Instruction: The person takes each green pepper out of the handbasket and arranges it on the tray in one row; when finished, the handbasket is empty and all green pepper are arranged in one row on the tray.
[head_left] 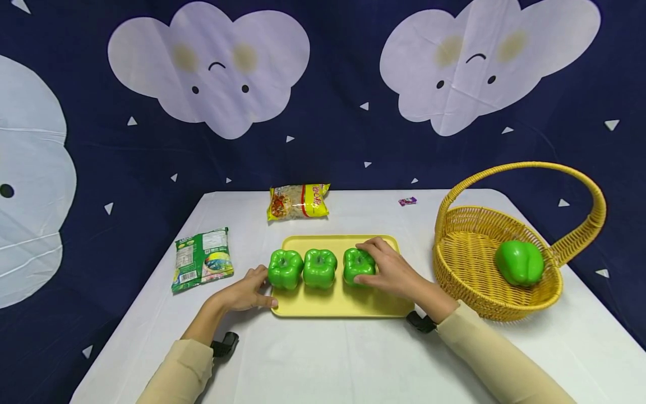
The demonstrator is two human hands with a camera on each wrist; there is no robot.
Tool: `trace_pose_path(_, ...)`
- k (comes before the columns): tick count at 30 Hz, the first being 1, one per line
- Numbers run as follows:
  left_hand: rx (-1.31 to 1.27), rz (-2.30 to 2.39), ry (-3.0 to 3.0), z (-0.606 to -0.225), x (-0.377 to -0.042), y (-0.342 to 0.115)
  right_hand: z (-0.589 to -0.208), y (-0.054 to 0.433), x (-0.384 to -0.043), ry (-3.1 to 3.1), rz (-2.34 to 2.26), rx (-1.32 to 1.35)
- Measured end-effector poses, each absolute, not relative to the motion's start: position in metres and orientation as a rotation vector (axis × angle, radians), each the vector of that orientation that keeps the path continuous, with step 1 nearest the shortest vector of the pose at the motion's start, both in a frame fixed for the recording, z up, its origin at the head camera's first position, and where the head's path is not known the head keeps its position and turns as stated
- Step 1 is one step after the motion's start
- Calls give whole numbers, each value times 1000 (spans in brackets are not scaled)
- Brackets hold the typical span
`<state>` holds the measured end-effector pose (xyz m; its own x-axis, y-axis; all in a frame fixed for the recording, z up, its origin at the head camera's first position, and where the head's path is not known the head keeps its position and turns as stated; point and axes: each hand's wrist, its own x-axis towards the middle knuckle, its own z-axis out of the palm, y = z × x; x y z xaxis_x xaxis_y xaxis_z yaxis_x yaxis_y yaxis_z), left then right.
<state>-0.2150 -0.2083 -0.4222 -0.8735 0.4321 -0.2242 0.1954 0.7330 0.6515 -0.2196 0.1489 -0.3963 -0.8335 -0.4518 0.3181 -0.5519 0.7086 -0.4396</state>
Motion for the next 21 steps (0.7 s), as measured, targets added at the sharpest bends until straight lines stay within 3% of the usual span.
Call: trace_pose_path(21,485,909,2577,-423,-216,-209,-394,136,-223,-2757,769,808)
